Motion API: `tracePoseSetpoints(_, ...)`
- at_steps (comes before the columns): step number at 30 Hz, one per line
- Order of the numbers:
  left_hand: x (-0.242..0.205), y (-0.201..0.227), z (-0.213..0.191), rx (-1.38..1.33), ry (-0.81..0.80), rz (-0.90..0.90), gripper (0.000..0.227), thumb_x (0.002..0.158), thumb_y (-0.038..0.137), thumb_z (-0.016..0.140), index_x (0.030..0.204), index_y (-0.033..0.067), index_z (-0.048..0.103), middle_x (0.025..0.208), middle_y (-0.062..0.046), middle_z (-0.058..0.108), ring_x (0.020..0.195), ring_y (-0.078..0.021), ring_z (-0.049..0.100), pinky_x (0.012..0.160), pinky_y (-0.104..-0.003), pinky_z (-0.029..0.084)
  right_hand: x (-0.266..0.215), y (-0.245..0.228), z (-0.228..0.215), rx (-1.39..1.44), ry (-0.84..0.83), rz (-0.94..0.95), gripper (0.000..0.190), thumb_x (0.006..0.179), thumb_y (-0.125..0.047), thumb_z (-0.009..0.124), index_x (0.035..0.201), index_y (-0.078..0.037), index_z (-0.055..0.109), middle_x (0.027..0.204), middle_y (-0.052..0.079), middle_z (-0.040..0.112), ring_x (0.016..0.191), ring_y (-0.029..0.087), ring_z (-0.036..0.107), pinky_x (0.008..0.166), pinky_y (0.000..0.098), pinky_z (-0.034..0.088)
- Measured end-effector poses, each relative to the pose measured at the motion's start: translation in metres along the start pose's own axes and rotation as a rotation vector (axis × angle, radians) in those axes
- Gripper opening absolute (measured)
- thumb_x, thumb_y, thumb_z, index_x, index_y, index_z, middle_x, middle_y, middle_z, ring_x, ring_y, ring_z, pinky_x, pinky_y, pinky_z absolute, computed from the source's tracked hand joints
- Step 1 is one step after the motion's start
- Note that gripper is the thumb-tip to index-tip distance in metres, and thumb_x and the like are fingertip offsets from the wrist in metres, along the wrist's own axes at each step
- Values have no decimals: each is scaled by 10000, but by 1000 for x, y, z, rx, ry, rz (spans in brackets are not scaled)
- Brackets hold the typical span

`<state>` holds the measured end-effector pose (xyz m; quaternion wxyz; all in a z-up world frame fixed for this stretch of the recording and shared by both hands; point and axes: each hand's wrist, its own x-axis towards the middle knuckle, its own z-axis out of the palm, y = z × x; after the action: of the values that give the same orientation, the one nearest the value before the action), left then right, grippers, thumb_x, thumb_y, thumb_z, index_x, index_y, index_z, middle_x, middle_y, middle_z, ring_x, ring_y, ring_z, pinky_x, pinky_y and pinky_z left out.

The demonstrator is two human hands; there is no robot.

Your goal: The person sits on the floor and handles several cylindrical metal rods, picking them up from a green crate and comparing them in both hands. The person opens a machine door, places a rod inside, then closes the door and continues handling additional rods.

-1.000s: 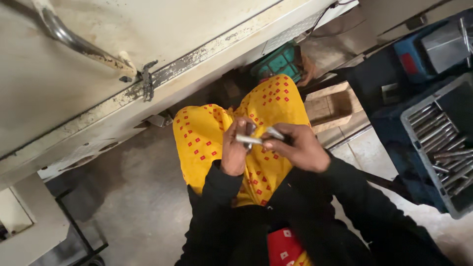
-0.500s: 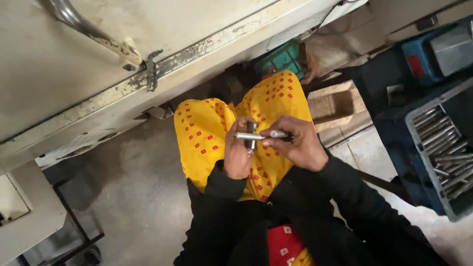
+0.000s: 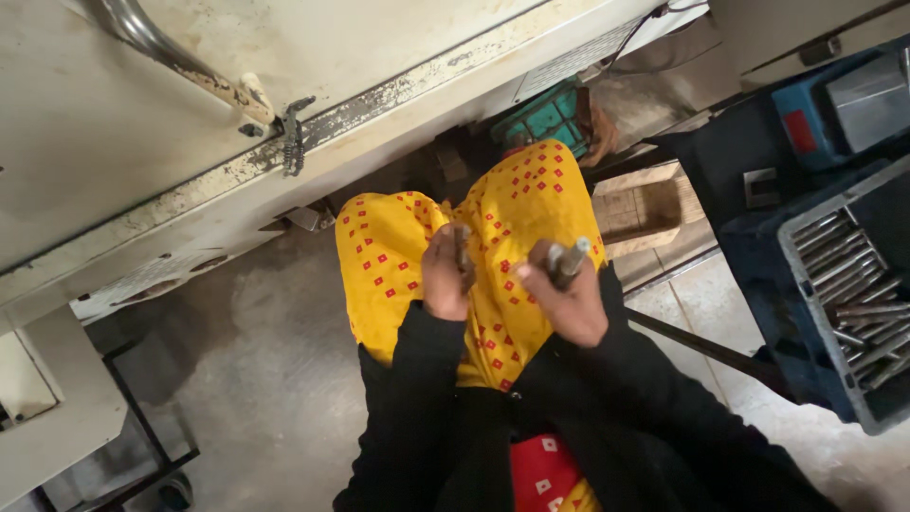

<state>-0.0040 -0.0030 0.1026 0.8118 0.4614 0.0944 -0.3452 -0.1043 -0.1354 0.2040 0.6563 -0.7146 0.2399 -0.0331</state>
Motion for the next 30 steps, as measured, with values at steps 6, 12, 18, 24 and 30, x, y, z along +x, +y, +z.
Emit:
tracePoseSetpoints(6,3,-24,-11,-91,12,-205,292,1095,316,468,1125,87,647,727,31,538,524,-65,452,467,-221,352,10,-11,-25,-413,-156,-257,444,940,-16,681,1376,20,603,1014,57,544,814,157,586,689,305,506)
tracePoseSetpoints(12,1,-30,-3,-123,-120,-177,258,1114,300,510,1133,74,631,707,20,511,500,-53,442,422,-214,341,19,-21,-27,-291,-231,-9,467,844,-69,812,1279,2,657,989,79,733,825,140,693,720,303,580)
tracePoseSetpoints(18,-8,-27,3,-80,-129,-208,302,1064,322,509,1155,69,646,815,-14,638,594,-68,563,469,-222,403,25,-14,-27,-158,-278,83,346,827,-76,820,1119,4,652,996,96,762,876,148,769,756,289,642)
tracePoseSetpoints(24,-14,-18,15,-88,-156,-221,302,1087,346,518,1105,65,628,848,-10,643,599,-62,542,482,-209,385,26,-5,-35,0,-291,85,290,856,-43,793,1090,19,633,972,87,716,829,167,758,737,298,654)
tracePoseSetpoints(30,-15,-19,11,54,-323,-116,363,1125,373,487,1066,43,626,799,-15,619,570,-47,498,473,-181,335,35,16,-38,102,-328,211,251,863,-33,792,1016,5,597,882,105,720,727,161,730,624,310,619)
